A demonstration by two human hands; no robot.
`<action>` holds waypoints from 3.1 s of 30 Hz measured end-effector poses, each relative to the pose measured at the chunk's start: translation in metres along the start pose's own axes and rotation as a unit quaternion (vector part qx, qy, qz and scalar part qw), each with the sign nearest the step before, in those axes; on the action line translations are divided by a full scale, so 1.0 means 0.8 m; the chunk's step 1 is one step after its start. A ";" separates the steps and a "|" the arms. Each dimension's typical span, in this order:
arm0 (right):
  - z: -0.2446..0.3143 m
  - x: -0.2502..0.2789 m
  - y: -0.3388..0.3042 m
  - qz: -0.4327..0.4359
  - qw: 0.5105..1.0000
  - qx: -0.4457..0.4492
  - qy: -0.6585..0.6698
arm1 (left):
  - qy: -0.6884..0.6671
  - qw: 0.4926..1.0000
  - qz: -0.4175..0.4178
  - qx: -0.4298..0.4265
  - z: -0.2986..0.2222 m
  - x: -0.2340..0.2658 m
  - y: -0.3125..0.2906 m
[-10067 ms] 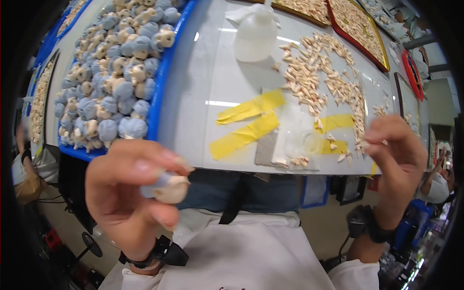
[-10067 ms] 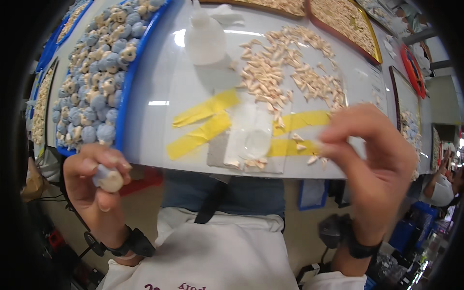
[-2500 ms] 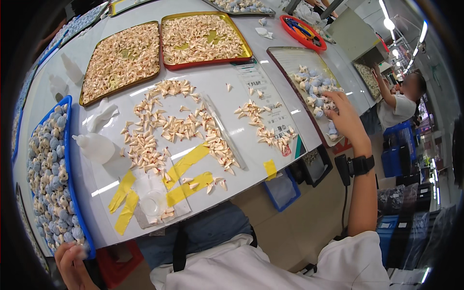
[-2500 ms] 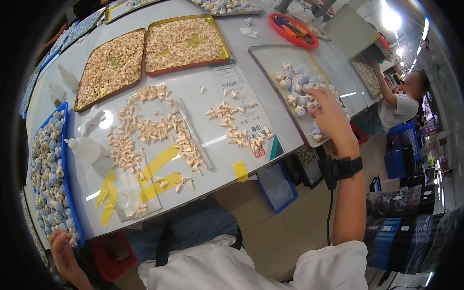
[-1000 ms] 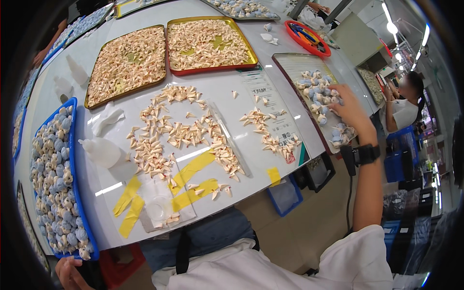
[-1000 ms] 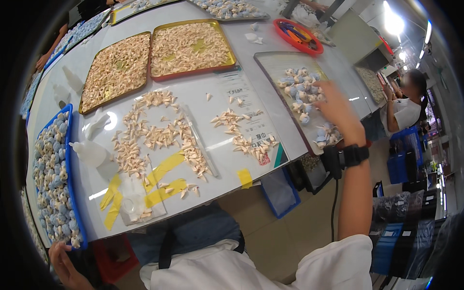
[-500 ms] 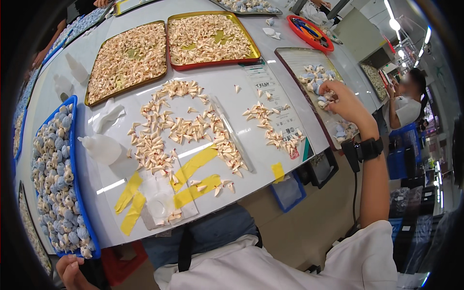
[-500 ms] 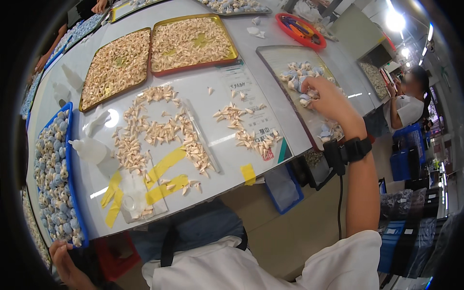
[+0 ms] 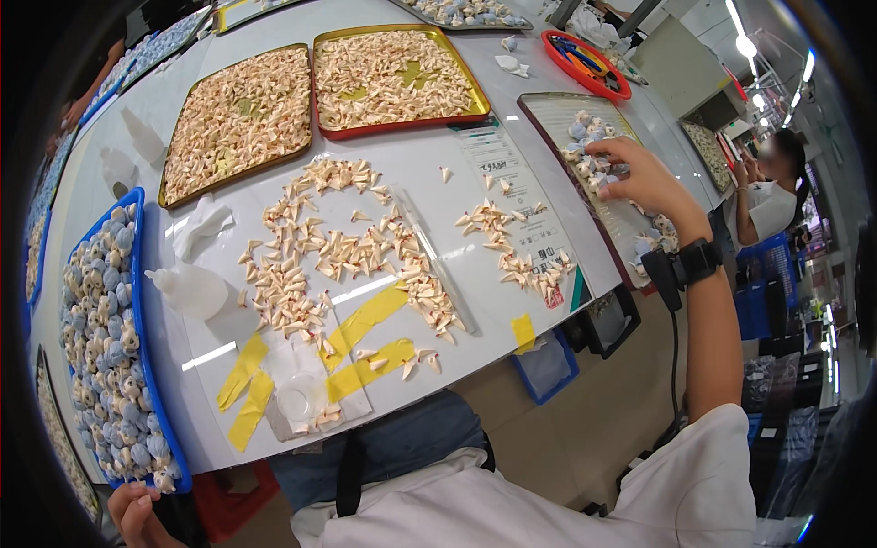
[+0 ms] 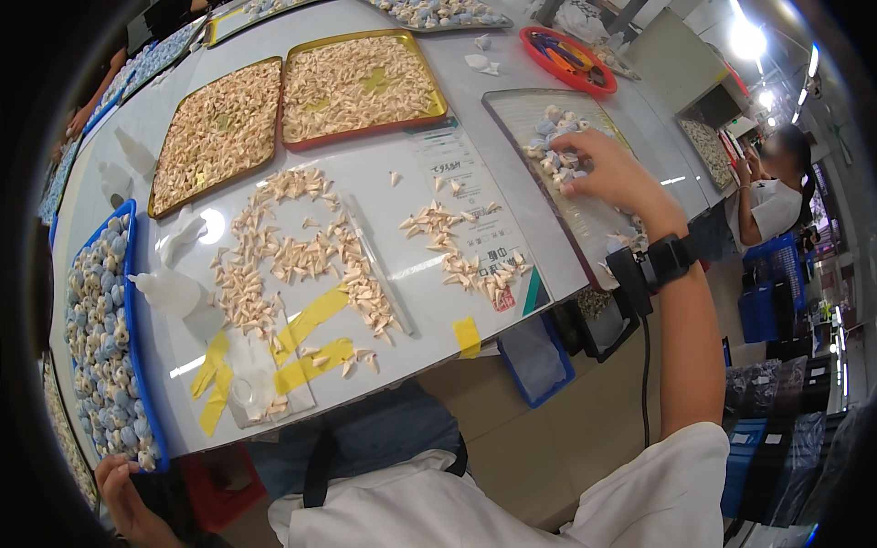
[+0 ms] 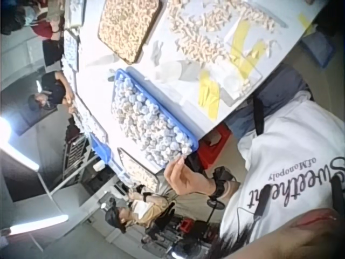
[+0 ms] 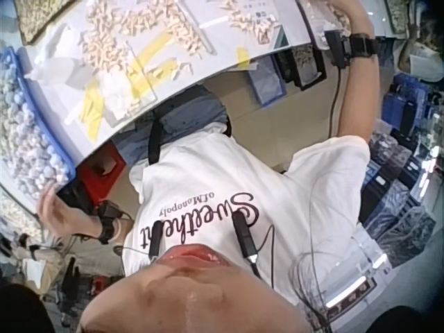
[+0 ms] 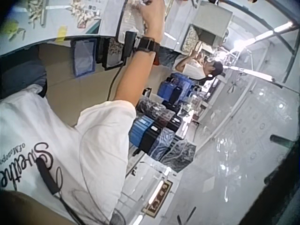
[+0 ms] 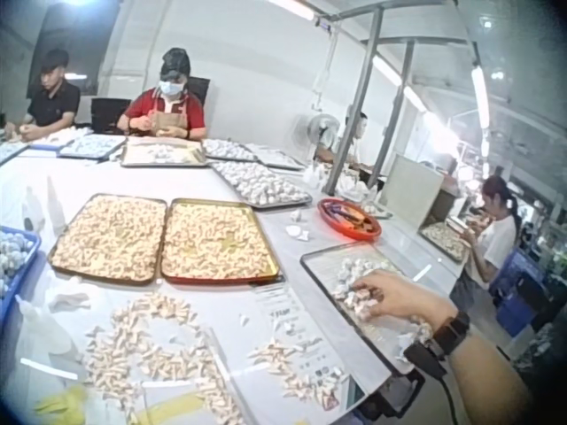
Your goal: The person assembles small doll heads by attaching individual strands of light-colored hair to the top of each head. They pick up a doll head from a blue tray, apply adhesive from a squeeze bottle, and then insert multiple hair strands into the head one by one before placing the finished unit onto a tray.
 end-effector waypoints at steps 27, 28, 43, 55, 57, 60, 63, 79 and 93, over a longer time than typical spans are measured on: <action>-0.077 0.053 -0.035 -0.025 0.986 -0.088 -0.138 | 0.063 0.995 -0.028 0.067 -0.004 0.005 -0.007; -0.084 0.045 -0.042 -0.029 0.989 -0.079 -0.125 | 0.063 0.995 -0.023 0.069 -0.005 0.004 -0.007; -0.032 -0.011 0.018 -0.037 0.992 -0.034 -0.118 | 0.050 0.998 -0.014 0.041 -0.014 0.002 0.001; -0.079 0.025 0.031 -0.051 0.998 -0.018 -0.023 | 0.041 0.997 -0.020 0.059 -0.004 0.005 0.001; -0.072 0.046 0.009 -0.089 0.992 -0.084 0.019 | 0.064 0.997 -0.016 0.039 -0.008 0.003 0.004; -0.076 0.068 -0.036 -0.053 0.994 -0.054 -0.073 | 0.059 0.998 -0.015 0.029 -0.009 0.001 0.006; -0.044 0.064 -0.093 -0.065 0.987 -0.139 -0.038 | 0.062 0.998 -0.015 0.020 -0.007 0.003 0.004; -0.061 0.010 -0.084 -0.069 0.995 -0.036 -0.064 | 0.020 1.000 -0.001 -0.017 -0.007 0.009 0.002; -0.091 0.000 0.026 0.014 0.997 -0.069 -0.045 | 0.042 0.999 0.008 -0.016 -0.011 0.010 0.006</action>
Point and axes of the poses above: each hand's wrist, its own y-axis towards the middle knuckle, its own x-axis out of the back of the hand, z = x × y, the point moved 1 cm from there along y, towards the middle knuckle, and after that the axes turned 15 degrees about -z, right-handed, at the moved point
